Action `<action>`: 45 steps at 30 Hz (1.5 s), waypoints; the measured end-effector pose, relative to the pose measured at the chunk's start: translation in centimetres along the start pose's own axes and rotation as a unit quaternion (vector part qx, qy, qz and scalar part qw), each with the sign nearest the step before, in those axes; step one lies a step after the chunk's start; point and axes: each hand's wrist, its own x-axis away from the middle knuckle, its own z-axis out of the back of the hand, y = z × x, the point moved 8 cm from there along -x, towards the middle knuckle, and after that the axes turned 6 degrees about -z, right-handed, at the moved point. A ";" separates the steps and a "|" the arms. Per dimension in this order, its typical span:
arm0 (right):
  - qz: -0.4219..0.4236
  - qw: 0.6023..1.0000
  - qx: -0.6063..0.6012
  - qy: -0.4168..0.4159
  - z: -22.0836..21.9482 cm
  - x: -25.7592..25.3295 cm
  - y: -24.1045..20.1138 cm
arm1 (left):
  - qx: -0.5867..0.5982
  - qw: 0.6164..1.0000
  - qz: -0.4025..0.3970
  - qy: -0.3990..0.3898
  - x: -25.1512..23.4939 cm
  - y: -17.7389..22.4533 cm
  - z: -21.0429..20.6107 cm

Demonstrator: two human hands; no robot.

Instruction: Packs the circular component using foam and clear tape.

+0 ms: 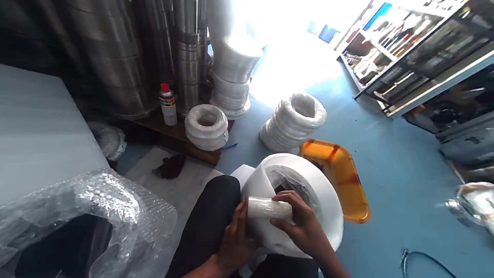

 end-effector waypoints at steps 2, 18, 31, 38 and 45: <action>0.017 1.000 -0.005 -0.006 0.0 0.3 -0.2 | -0.004 1.000 0.004 0.002 -0.1 0.0 0.1; 0.249 0.939 0.223 0.085 -1.9 5.1 -6.7 | -0.009 1.000 0.016 0.003 -0.3 0.1 0.4; 0.042 0.961 0.256 0.094 -3.6 5.0 -8.1 | -0.018 1.000 0.003 0.007 -0.5 0.2 0.2; -0.014 1.000 -0.022 -0.014 -8.2 4.9 -7.1 | 0.072 0.997 0.024 -0.025 0.1 -0.3 0.1; 0.067 0.959 0.274 0.029 -0.1 2.0 -9.7 | -0.009 1.000 -0.003 0.004 -0.2 0.0 0.2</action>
